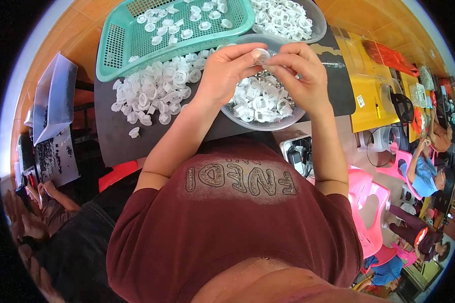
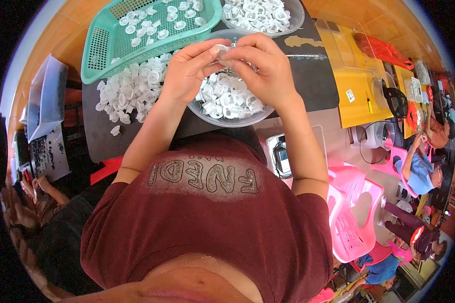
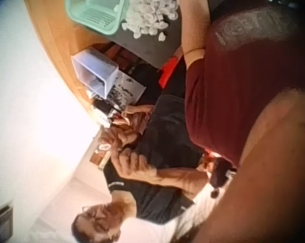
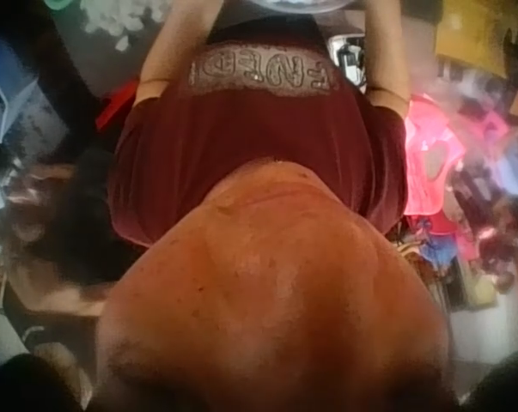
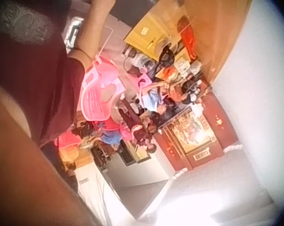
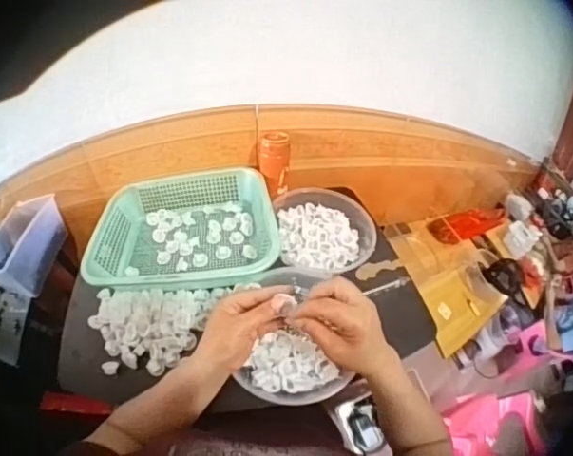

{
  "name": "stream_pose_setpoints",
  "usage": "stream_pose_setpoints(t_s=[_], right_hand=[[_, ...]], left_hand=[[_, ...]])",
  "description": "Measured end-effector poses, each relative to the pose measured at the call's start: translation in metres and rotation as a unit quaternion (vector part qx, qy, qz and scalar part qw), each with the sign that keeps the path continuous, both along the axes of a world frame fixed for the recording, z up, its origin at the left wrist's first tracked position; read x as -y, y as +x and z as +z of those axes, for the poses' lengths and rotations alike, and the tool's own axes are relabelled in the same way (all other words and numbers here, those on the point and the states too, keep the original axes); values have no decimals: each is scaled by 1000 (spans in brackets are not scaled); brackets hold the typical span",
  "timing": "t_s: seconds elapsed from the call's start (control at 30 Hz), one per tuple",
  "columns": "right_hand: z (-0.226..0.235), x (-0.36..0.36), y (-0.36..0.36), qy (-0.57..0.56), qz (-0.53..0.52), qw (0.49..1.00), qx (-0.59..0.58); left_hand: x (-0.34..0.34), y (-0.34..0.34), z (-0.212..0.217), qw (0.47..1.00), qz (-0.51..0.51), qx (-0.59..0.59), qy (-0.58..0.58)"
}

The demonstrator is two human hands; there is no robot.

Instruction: The person assembles small parts by inserting metal components into plastic pieces by hand.

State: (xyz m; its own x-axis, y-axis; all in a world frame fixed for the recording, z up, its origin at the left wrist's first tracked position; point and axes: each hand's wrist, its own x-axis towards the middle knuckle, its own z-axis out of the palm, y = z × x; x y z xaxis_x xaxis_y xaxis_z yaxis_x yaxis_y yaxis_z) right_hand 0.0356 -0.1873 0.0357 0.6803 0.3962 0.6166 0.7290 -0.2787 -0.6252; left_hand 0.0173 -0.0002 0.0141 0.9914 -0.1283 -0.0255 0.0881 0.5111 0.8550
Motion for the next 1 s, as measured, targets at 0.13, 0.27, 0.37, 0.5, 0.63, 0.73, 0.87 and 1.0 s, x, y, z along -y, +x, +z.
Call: stream_pose_setpoints(t_s=[0.13, 0.27, 0.37, 0.5, 0.63, 0.73, 0.87, 1.0], right_hand=[[-7, -1, 3, 2, -17, 1000, 6], [-7, 1, 0, 12, -26, 1000, -5], [-7, 3, 0, 9, -32, 999, 25], [-5, 3, 0, 1, -35, 996, 80], [-6, 4, -1, -11, -38, 996, 77], [-5, 4, -4, -18, -41, 998, 54], [-6, 0, -7, 7, -40, 998, 37], [-8, -8, -11, 62, -57, 996, 5]], left_hand=[[-2, -2, 5, 999, -24, 5, -30], [-2, -4, 5, 999, -22, 17, -17], [-2, -4, 3, 999, -26, 19, -15], [-2, -4, 1, 999, -30, 33, -20], [-5, -2, -4, 999, -37, 30, 4], [-5, 0, -8, 998, -36, 55, 20], [-3, -2, -4, 998, -36, 39, 14], [1, -3, -3, 998, -41, 24, -33]])
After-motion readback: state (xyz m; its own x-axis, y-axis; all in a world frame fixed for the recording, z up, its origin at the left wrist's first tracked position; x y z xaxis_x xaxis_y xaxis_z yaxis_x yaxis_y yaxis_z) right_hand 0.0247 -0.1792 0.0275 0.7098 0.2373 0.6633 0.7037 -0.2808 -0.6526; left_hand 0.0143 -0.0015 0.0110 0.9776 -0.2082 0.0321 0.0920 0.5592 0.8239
